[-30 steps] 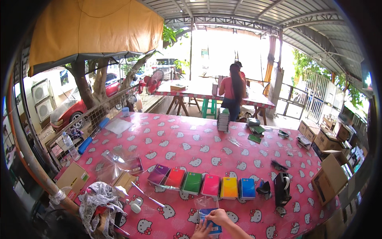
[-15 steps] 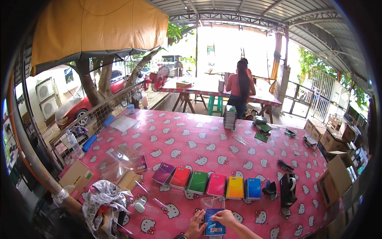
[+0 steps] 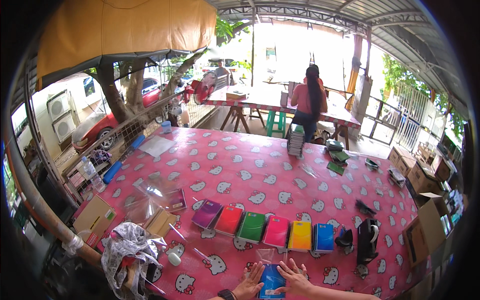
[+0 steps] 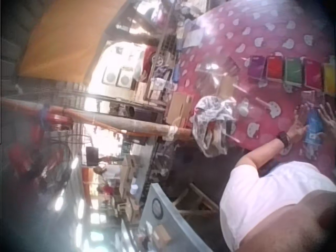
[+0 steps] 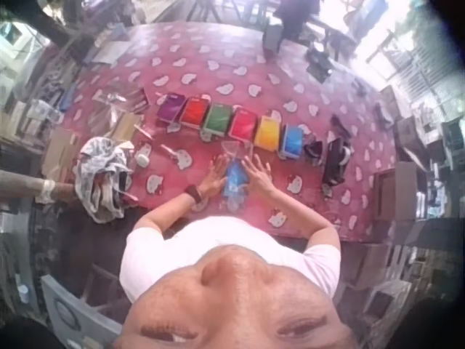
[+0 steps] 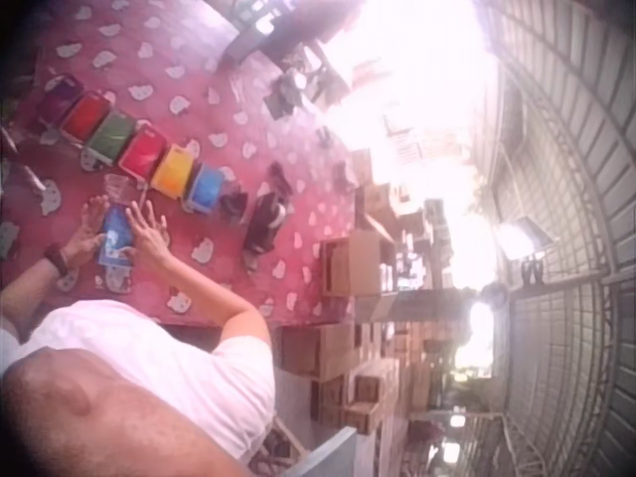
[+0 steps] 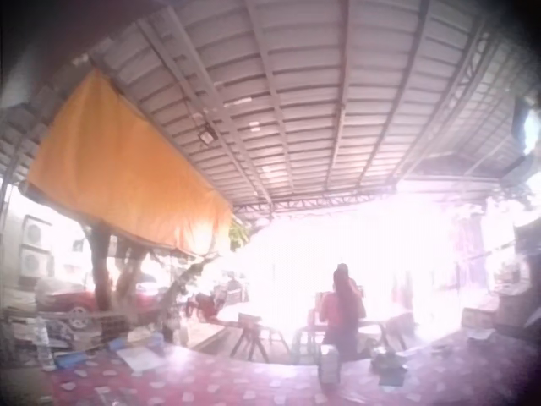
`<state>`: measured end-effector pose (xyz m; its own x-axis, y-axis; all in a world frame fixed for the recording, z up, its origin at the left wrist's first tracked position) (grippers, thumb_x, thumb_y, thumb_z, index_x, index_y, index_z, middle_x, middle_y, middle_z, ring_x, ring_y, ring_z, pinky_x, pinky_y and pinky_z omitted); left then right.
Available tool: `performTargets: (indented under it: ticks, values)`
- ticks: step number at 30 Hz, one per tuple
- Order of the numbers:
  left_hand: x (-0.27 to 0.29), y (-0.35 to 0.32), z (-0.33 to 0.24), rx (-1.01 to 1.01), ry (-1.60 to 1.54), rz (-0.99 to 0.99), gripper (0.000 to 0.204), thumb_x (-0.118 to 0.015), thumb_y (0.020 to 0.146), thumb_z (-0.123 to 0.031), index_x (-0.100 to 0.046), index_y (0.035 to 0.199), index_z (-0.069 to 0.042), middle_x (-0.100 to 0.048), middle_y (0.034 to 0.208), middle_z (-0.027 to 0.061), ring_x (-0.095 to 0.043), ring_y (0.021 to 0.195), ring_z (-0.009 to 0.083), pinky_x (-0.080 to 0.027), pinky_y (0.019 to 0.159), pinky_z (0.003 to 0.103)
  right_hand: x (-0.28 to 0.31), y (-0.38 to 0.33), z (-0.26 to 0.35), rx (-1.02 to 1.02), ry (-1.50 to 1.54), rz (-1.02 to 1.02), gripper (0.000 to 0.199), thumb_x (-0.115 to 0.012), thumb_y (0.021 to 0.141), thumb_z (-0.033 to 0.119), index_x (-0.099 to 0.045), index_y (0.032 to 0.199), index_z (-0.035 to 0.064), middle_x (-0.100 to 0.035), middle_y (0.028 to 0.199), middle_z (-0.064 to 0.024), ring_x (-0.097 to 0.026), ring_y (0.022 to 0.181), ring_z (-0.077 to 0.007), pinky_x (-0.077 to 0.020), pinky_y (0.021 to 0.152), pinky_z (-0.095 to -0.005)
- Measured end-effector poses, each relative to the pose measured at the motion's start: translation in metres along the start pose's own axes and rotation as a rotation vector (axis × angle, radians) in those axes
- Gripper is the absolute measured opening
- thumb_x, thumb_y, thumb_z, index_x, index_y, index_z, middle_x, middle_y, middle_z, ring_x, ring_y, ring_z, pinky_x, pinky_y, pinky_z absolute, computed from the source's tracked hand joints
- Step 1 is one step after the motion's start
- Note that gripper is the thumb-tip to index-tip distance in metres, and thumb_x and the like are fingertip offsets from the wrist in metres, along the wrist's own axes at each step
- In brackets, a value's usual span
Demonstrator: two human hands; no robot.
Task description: The person wraps colorful notebooks in clear plastic sleeves at a table. They pick up each notebook, slide it into a sleeve, and place the wrapped item on the table. The person repeats this process for several notebooks of different colors.
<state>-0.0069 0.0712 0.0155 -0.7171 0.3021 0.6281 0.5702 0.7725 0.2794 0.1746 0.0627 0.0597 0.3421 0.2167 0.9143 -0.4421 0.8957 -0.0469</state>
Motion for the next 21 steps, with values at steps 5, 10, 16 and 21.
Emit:
performTargets:
  ticks: [5, 10, 16, 21]
  values:
    - [-0.009, 0.001, 0.005, 0.04, -0.061, 0.043, 0.066, -0.038, 0.094, -0.033, -0.006, 0.146, -0.007, 0.001, 0.153, 0.0117, 0.006, 0.142, 0.0269, 0.008, 0.106, 0.055, -0.006, 0.004, 0.001, -0.072, -0.036, 0.08, 0.098, -0.061, 0.065, 0.07, -0.031, 0.142, 0.0181, -0.018, 0.152, -0.0033, -0.003, 0.14, -0.0371, -0.0056, 0.099, -0.0686]
    - [-0.013, 0.001, 0.007, 0.078, 0.013, 0.046, 0.065, -0.038, 0.094, -0.032, -0.007, 0.147, -0.011, 0.002, 0.154, 0.0087, 0.008, 0.141, 0.0282, 0.007, 0.106, 0.056, -0.022, 0.007, 0.013, -0.122, 0.101, -0.016, 0.098, -0.061, 0.065, 0.071, -0.031, 0.142, 0.0202, -0.009, 0.152, -0.0137, -0.008, 0.137, -0.0444, -0.0112, 0.098, -0.0699]
    - [-0.006, 0.006, 0.001, 0.046, 0.088, 0.044, 0.065, -0.041, 0.093, -0.04, -0.012, 0.147, -0.019, -0.002, 0.154, 0.0006, 0.012, 0.14, 0.0315, 0.003, 0.104, 0.063, -0.022, 0.015, 0.022, -0.182, 0.044, -0.012, 0.104, -0.068, 0.064, 0.065, -0.024, 0.145, 0.0164, -0.004, 0.152, -0.0166, -0.01, 0.136, -0.0474, -0.0171, 0.098, -0.0679]
    - [0.002, 0.018, -0.001, 0.047, 0.343, 0.195, 0.065, -0.045, 0.089, -0.049, -0.021, 0.145, -0.026, -0.007, 0.154, -0.0037, 0.01, 0.14, 0.0321, 0.001, 0.103, 0.066, -0.024, 0.02, 0.022, -0.197, 0.08, -0.007, 0.121, -0.071, 0.06, 0.064, -0.006, 0.147, 0.0104, -0.006, 0.153, -0.0132, -0.009, 0.136, -0.0467, -0.0176, 0.099, -0.0678]
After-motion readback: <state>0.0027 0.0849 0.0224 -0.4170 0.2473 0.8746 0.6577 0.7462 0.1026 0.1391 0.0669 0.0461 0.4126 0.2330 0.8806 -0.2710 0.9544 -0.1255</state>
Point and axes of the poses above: each hand's wrist, its own y-axis towards the middle knuckle, its own x-axis out of the back of the hand, z = x × y, the point moved 5 cm from there along y, towards the middle knuckle
